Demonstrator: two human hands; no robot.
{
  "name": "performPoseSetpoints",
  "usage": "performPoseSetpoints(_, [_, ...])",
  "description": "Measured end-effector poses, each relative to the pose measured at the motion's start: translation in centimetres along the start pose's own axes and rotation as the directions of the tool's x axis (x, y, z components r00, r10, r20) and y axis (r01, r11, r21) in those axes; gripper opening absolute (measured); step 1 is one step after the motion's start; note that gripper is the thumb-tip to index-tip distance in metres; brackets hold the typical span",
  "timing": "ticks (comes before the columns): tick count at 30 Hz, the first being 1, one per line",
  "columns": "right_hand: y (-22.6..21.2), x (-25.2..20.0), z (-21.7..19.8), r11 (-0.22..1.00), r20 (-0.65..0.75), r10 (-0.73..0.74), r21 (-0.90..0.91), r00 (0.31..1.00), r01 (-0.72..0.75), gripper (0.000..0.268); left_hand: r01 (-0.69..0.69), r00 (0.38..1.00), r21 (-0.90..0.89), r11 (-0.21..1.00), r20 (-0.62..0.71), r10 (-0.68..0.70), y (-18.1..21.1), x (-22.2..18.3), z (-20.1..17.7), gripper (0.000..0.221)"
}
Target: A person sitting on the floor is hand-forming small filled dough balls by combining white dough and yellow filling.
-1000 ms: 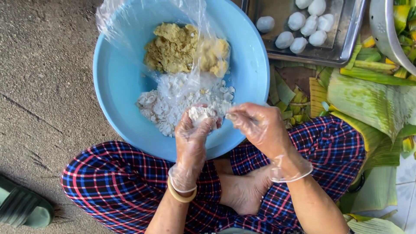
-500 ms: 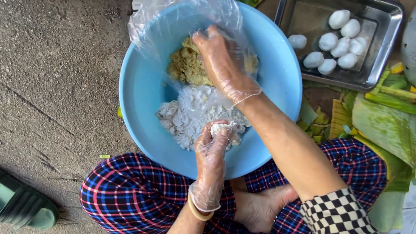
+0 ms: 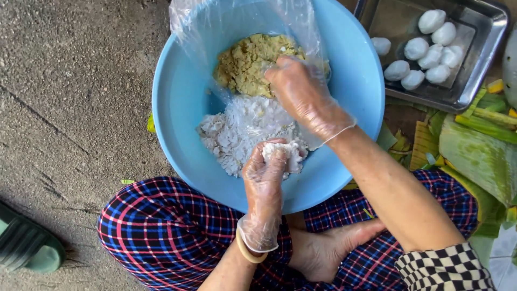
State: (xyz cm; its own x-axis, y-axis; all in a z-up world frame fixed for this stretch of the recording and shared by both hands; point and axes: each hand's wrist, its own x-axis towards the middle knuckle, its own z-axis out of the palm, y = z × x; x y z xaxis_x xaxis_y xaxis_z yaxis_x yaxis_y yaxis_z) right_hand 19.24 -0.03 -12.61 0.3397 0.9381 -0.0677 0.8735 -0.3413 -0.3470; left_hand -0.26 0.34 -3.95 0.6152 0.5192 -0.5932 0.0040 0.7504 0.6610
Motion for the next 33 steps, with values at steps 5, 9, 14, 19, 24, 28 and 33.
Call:
performPoseSetpoints(5, [-1.7,-2.5,-5.9,0.657,0.035,0.341,0.706,0.939,-0.265,0.03,-0.08,0.993,-0.083,0.993,-0.095,0.072,-1.3,0.0,-0.1,0.022])
performPoseSetpoints(9, [-1.5,-3.7,-6.5,0.461,0.075,0.475,0.827,0.877,-0.321,0.015,0.049,0.999,-0.101,0.994,0.008,-0.049,-0.6,-0.4,0.0,0.042])
performPoseSetpoints(14, [-1.4,-2.2,-5.1,0.875,-0.241,0.239,0.473,0.941,-0.101,0.017,-0.013,0.997,-0.059,0.998,0.08,0.018,-1.0,-0.6,0.0,0.033])
performPoseSetpoints(19, [-2.5,0.7,-2.2,-0.332,0.275,0.458,0.935,0.845,-0.124,0.045,-0.005,0.997,-0.035,0.999,0.082,0.008,-1.6,-0.3,-0.3,0.027])
performPoseSetpoints(24, [0.0,-0.1,0.4,0.931,-0.125,0.205,0.33,0.971,-0.154,0.023,-0.036,0.995,-0.009,0.999,-0.094,0.035,-3.0,0.1,-0.7,0.031])
performPoseSetpoints(28, [-1.6,-2.2,-5.4,0.723,-0.062,0.488,0.588,0.871,-0.363,0.032,-0.026,0.995,-0.023,0.999,-0.095,0.023,-2.6,0.0,0.0,0.03])
performPoseSetpoints(33, [-2.7,-6.6,-9.1,0.649,-0.079,0.401,0.727,0.913,-0.222,0.028,0.089,0.985,-0.145,0.985,-0.135,-0.109,-1.2,-0.1,1.8,0.045])
